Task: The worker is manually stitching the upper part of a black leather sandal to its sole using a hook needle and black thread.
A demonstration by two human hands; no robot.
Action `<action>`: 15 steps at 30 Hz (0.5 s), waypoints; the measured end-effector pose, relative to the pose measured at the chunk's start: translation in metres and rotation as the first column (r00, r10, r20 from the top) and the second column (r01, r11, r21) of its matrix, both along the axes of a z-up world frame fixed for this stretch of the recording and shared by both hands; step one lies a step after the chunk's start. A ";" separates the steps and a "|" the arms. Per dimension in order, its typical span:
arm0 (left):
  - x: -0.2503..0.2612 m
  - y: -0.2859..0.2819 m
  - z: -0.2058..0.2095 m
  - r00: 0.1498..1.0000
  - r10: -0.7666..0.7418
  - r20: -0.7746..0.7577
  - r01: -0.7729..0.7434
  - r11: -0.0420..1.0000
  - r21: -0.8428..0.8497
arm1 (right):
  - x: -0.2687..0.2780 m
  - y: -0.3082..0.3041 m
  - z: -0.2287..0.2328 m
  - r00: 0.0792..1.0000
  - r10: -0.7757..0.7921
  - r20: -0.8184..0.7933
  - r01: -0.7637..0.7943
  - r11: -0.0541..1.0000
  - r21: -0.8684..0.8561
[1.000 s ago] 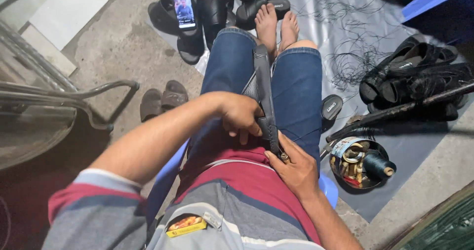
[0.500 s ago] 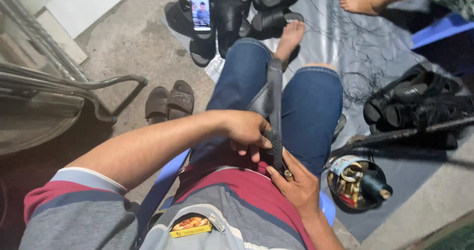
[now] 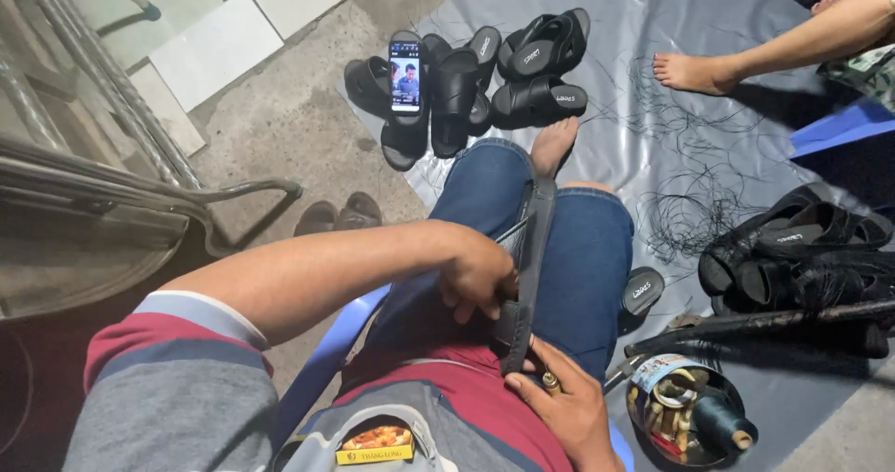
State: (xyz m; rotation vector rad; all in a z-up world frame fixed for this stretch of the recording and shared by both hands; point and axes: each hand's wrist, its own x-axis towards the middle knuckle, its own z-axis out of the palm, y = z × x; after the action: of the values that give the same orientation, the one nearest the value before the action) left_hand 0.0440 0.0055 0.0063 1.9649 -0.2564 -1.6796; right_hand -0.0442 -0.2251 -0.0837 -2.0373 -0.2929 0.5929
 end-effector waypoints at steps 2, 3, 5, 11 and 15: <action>0.006 -0.001 0.001 0.985 -0.155 -0.080 0.157 0.988 0.016 | 0.000 0.002 0.000 1.000 -0.008 -0.029 0.010 0.997 0.078; 0.007 -0.005 -0.008 0.984 -0.159 -0.080 0.161 0.987 0.017 | 0.000 0.001 -0.004 0.999 -0.012 -0.030 0.015 0.997 0.079; 0.009 -0.014 -0.027 0.941 -0.153 -0.301 0.150 0.988 -0.035 | 0.002 -0.004 -0.012 0.999 0.004 -0.043 -0.005 1.000 -0.029; 0.017 -0.001 -0.025 0.937 -0.164 -0.309 0.110 0.977 -0.184 | 0.001 -0.017 -0.024 0.983 -0.013 -0.182 -0.012 0.991 -0.134; 0.015 0.001 -0.021 0.949 -0.137 -0.284 0.089 0.980 -0.177 | -0.002 -0.013 -0.011 0.988 -0.025 -0.152 0.003 0.990 -0.141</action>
State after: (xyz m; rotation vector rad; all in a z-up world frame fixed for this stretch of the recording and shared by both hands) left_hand 0.0592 0.0062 -0.0145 1.5825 -0.3871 -1.9331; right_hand -0.0459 -0.2379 -0.0950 -2.1117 -0.1482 0.7760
